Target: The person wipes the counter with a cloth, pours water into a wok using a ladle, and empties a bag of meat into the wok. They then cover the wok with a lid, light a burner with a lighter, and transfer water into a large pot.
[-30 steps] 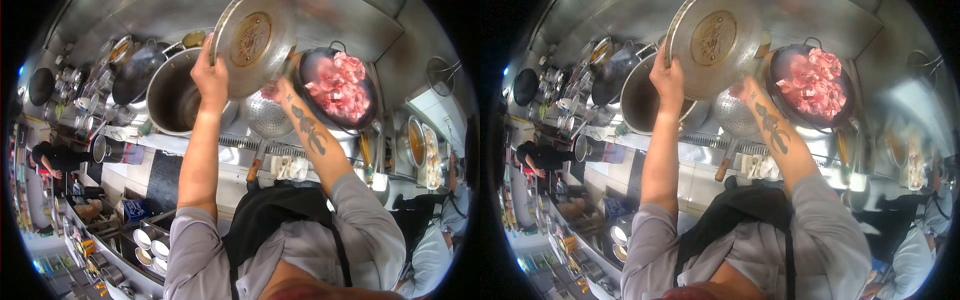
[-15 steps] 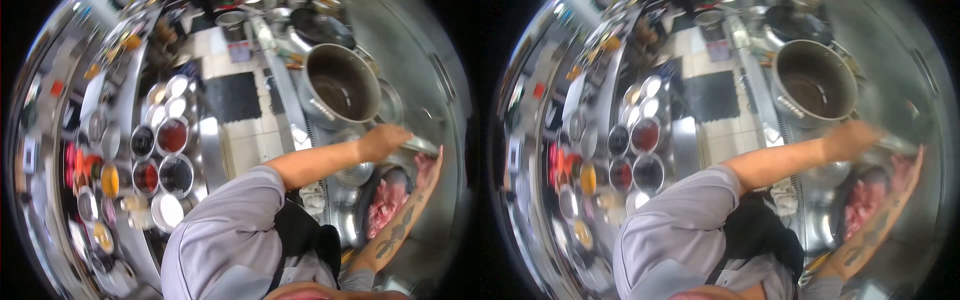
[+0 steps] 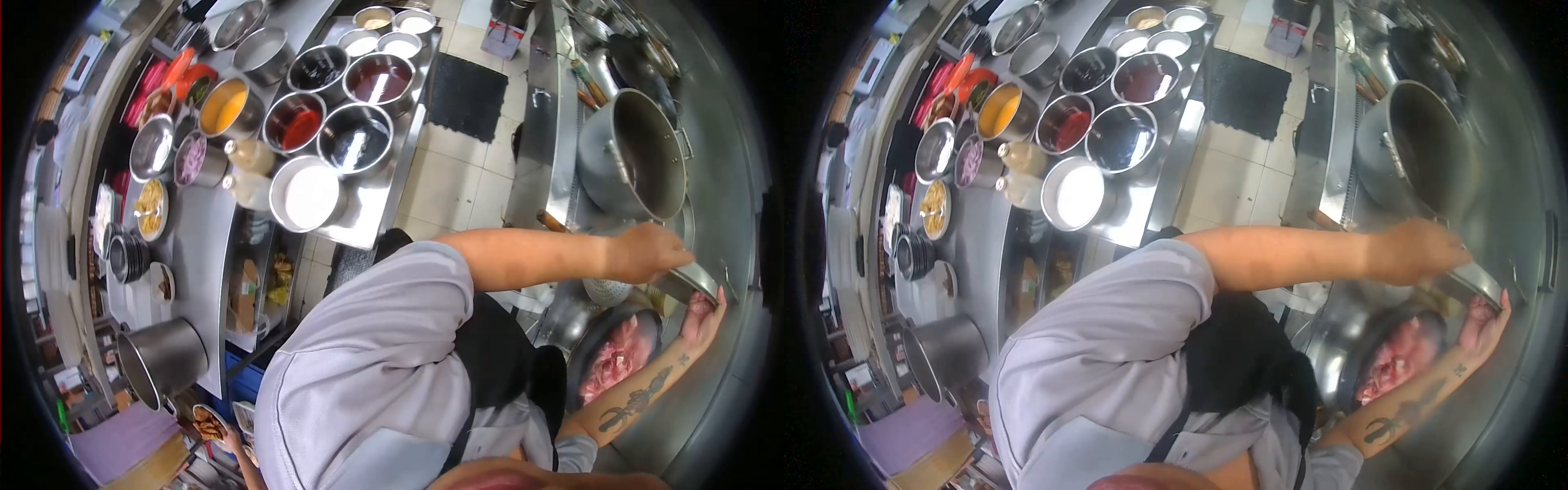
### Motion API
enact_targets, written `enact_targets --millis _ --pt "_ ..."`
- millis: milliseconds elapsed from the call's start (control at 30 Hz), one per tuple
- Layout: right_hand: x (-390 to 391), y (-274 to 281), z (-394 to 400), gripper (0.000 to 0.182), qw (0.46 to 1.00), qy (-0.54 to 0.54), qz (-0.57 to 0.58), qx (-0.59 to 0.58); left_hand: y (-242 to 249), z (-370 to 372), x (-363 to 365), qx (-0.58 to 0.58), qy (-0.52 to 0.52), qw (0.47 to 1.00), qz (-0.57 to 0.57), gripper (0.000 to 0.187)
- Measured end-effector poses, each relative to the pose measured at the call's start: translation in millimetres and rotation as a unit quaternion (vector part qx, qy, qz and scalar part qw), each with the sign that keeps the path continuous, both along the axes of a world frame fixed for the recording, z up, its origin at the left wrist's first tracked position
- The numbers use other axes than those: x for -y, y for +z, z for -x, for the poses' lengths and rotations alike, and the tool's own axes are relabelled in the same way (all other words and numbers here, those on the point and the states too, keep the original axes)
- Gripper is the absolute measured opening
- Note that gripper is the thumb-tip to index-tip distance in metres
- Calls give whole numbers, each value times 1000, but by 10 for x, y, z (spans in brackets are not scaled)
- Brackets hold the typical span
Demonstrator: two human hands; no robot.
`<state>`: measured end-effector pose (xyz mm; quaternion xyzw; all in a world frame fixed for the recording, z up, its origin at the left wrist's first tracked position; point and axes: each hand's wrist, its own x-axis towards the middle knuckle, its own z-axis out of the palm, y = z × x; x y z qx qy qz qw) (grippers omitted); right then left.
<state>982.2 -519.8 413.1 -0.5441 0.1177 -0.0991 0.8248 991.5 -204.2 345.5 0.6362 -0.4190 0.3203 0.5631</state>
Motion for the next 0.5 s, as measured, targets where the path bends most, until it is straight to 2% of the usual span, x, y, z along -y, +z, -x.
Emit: enact_targets --millis 133,167,300,400,467,500 --pt "-622 46 113 24 998 -31 36 -46 -162 375 -309 -29 23 999 30 44" --pt "-565 -13 86 27 998 -32 44 -26 -151 527 -463 -36 16 998 40 46" --pt "-1061 200 285 32 994 -4 98 -48 -131 931 -1080 -61 16 995 84 52" --pt "-1530 186 468 39 949 44 306 60 -195 1239 -1586 -141 75 984 80 53" --pt "-1826 166 558 43 888 81 432 136 -215 1407 -2009 -286 7 955 81 48" --pt "-1933 141 513 44 891 112 420 135 -243 1496 -2231 -341 -20 936 81 47"
